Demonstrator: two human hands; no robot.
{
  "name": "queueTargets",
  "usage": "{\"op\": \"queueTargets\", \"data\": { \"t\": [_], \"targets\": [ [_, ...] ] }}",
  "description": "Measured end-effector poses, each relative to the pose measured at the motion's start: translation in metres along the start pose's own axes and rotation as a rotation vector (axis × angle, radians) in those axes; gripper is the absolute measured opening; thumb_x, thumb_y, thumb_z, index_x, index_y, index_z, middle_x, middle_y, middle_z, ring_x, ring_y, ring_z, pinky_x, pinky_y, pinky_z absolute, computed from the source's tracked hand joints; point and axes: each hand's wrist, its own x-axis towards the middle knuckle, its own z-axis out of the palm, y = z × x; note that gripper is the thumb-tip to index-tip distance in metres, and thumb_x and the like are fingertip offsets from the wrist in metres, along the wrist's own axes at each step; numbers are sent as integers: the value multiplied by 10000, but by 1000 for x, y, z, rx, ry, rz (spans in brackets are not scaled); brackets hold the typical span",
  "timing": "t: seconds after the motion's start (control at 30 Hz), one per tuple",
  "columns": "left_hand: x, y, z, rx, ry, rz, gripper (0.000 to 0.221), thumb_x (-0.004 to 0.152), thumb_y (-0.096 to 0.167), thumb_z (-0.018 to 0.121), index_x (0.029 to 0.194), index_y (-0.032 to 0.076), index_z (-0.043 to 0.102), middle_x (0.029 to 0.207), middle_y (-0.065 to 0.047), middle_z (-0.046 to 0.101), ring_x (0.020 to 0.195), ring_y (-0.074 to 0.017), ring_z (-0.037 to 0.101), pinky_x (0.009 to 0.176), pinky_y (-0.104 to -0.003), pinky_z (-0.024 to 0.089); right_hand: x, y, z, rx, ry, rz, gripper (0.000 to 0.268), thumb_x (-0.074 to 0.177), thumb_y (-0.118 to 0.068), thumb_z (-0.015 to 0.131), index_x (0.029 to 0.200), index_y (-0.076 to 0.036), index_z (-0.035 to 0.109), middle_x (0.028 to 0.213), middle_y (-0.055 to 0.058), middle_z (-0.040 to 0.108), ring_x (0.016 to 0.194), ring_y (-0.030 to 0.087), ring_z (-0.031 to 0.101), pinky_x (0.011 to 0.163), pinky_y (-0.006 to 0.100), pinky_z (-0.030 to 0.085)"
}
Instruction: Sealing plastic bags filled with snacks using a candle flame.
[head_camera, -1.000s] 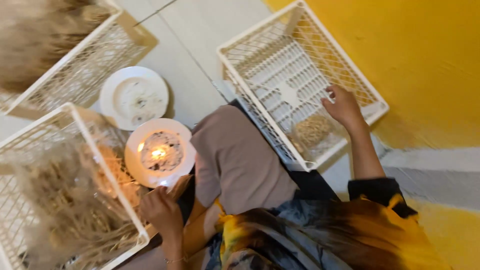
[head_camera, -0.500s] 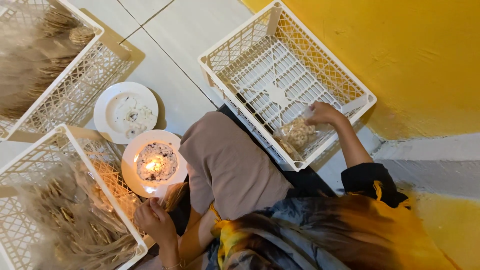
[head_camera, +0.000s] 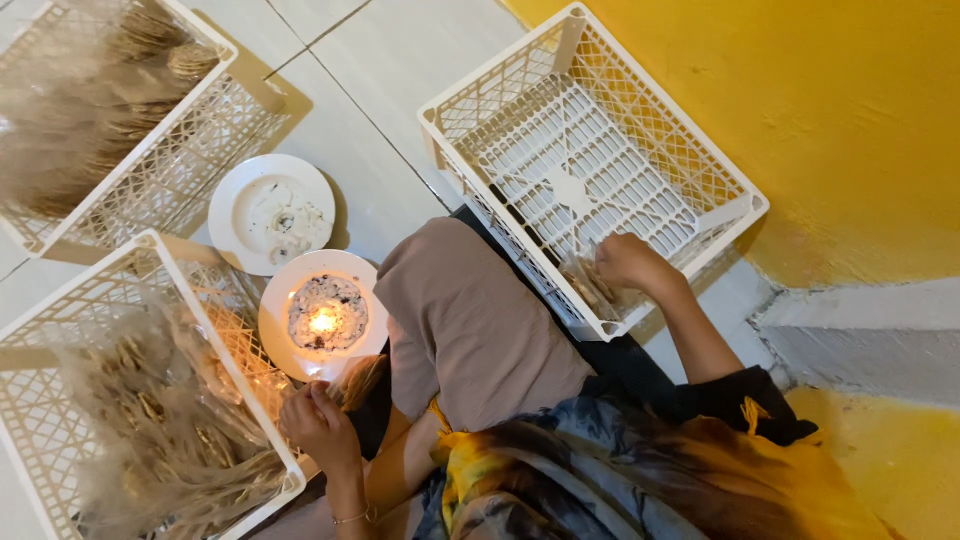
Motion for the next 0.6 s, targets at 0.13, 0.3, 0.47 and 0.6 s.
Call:
{"op": "queueTargets", "data": {
  "t": [0.13,0.3,0.47,0.6],
  "targets": [
    [-1,-3,-1,-20,-11,-23,239,1135,194,529,1008,40,659,910,-92,571,902,-287,531,923,-433,380,-17,-26,-8,-34,32,-120,232,814,-231,676,807,-7,736,776,267,693,743,434,693,719,502,556],
    [0,0,-1,-49,-15,-23,240,1129,197,530,1009,36,660,928,-87,592,899,-269,536,909,-422,373,-31,-25,-14,10,-7,-26,368,867,-317,658,956,39,686,868,274,716,819,434,715,766,486,568],
    [5,11,-7,-49,-5,5,226,1117,184,544,982,36,650,903,-78,606,883,-268,539,900,-429,385,-50,-41,-37,-44,-24,29,610,882,-489,681,1221,10,590,1027,316,712,947,449,711,852,469,554],
    [9,18,-13,-90,-2,-7,176,1081,137,566,962,25,632,896,-111,588,884,-305,552,858,-440,418,-57,-54,-50,1,4,99,723,872,-570,657,1357,-47,536,1106,311,709,1030,449,696,895,484,550]
  ]
}}
